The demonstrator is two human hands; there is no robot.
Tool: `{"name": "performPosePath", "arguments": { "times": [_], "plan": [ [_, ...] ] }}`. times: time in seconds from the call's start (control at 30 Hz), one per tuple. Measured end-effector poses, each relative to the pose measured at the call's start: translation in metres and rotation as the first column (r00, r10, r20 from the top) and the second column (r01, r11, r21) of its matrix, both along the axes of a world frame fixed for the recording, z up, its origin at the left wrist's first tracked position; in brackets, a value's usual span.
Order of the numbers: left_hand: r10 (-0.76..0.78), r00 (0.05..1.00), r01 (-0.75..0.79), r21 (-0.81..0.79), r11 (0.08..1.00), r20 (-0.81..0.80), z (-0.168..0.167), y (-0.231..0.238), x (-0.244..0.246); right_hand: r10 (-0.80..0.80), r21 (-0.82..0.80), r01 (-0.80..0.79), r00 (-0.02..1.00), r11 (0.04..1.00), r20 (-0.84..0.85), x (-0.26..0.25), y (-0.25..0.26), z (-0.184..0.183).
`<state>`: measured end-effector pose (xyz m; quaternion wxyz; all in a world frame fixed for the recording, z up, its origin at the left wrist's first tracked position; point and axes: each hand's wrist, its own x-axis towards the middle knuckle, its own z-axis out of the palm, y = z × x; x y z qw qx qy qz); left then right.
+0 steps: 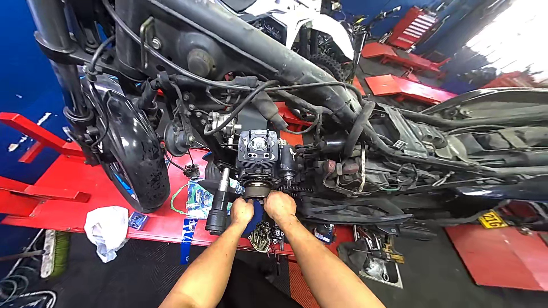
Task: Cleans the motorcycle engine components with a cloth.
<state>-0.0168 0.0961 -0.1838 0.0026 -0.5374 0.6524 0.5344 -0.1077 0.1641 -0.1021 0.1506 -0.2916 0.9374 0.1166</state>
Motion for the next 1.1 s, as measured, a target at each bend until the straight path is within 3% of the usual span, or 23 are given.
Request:
{"name": "performPosePath", "arguments": {
  "times": [0.23,0.5,0.63,0.77,1.1],
  "plan": [
    [-0.105,0.98,0.137,-0.196,0.971,0.167,0.019,0.001,0.006,-0.138,-0.109,0.161,0.971,0.981,0.194,-0.015,0.008,-0.026],
    [-0.15,0.967,0.197,-0.227,0.954,0.208,0.024,-0.002,0.007,-0.166,-0.151,0.207,0.955,0.967,0.248,-0.019,0.009,-0.035],
    [-0.146,0.971,0.182,-0.189,0.965,0.192,0.021,-0.004,0.005,-0.147,-0.09,0.164,0.974,0.982,0.17,-0.013,0.006,-0.024],
    [-0.096,0.989,0.103,-0.054,0.993,0.111,0.007,-0.006,0.001,-0.066,0.007,0.065,0.996,0.998,0.065,-0.002,-0.001,-0.003],
    [-0.043,0.999,0.042,0.026,0.999,0.029,-0.002,-0.003,0.0,-0.031,0.067,0.029,0.999,0.997,0.028,0.007,-0.008,0.015]
  ]
}}
